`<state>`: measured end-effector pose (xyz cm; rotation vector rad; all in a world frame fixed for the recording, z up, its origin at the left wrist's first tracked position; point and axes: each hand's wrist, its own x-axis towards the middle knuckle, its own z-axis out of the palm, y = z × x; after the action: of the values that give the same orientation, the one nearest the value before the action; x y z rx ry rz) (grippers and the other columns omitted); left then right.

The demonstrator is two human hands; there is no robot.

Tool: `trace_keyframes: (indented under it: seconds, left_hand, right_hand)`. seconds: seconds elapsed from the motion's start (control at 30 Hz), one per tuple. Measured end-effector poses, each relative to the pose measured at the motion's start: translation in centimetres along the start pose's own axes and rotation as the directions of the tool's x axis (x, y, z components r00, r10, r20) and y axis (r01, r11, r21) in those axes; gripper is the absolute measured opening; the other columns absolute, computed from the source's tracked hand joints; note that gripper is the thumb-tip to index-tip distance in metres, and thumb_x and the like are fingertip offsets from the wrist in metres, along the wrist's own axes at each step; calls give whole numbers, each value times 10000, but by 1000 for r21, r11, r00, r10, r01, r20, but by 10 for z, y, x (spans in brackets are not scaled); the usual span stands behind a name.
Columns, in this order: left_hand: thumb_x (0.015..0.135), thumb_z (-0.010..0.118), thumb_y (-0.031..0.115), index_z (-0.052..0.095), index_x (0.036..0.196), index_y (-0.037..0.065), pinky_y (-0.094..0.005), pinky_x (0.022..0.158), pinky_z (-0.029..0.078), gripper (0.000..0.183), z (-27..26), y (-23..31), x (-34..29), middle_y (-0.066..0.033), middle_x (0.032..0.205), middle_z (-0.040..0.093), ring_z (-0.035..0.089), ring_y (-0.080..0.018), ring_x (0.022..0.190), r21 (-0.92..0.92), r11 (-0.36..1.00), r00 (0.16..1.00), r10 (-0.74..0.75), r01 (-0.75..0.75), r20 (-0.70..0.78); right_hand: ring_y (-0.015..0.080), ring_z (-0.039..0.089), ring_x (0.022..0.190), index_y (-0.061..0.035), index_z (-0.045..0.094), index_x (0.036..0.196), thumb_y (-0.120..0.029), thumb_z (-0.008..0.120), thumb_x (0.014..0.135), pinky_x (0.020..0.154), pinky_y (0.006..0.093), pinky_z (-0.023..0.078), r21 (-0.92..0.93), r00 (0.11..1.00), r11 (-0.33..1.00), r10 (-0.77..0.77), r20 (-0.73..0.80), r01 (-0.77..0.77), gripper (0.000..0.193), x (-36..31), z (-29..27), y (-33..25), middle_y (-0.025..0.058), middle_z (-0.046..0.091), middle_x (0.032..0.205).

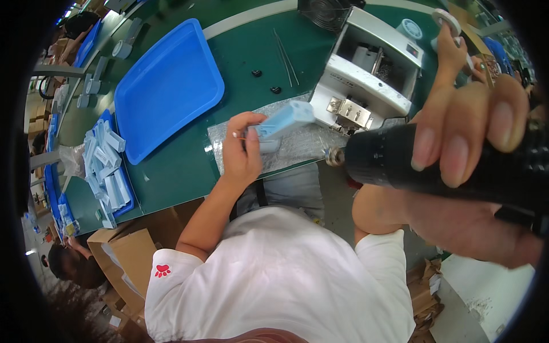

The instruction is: The person uses a handheld electric screwdriver to drive screws into light blue plastic components. They pick up each component from a blue tray, secure it with the tool, and place the finished unit onto the green workbench.

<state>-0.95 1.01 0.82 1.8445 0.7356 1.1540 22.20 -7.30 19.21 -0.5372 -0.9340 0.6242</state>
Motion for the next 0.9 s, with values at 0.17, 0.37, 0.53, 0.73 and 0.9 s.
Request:
trace_keyframes:
  seconds: [0.17, 0.37, 0.53, 0.73, 0.9]
  left_hand:
    - [981, 407, 40, 634, 1115, -15, -391, 949, 478, 269, -4, -1, -3, -184, 1179, 643, 618, -318, 1052, 91, 984, 981, 139, -152, 135]
    - [987, 417, 51, 655, 1063, -19, -404, 935, 487, 259, -3, -6, -2, -182, 1139, 656, 625, -324, 1044, 65, 979, 976, 187, -195, 107]
    - [888, 494, 10, 662, 1017, -8, -427, 909, 492, 213, -2, -8, -2, -153, 1083, 655, 615, -334, 1009, 49, 980, 978, 189, -194, 92]
    - [1002, 405, 72, 653, 1031, -25, -407, 901, 489, 267, -3, -8, -2, -174, 1072, 665, 625, -319, 997, 79, 975, 974, 198, -207, 110]
    - [905, 489, 25, 661, 1008, 0, -428, 890, 497, 202, -2, -7, -1, -138, 1047, 659, 611, -330, 981, 62, 979, 978, 188, -194, 93]
  right_hand:
    - [193, 524, 668, 75, 519, 1062, -884, 354, 807, 575, 309, 460, -58, 997, 995, -77, 0, 77, 1006, 6, 5, 26, 163, 514, 965]
    - [192, 515, 668, 84, 509, 1028, -897, 354, 791, 578, 314, 470, -119, 989, 985, -137, -63, 128, 1021, 5, 0, 42, 173, 500, 968]
    - [191, 508, 672, 52, 534, 1035, -897, 374, 790, 594, 316, 489, -85, 985, 987, -144, -96, 136, 993, 1, 3, 47, 175, 507, 964]
    - [197, 525, 695, 18, 553, 1064, -883, 407, 794, 607, 321, 495, -67, 989, 989, -135, -60, 131, 952, 1, 3, 53, 163, 518, 977]
    - [201, 538, 714, -10, 570, 1089, -871, 435, 798, 618, 326, 501, -52, 991, 991, -127, -52, 124, 918, -1, 5, 53, 154, 528, 987]
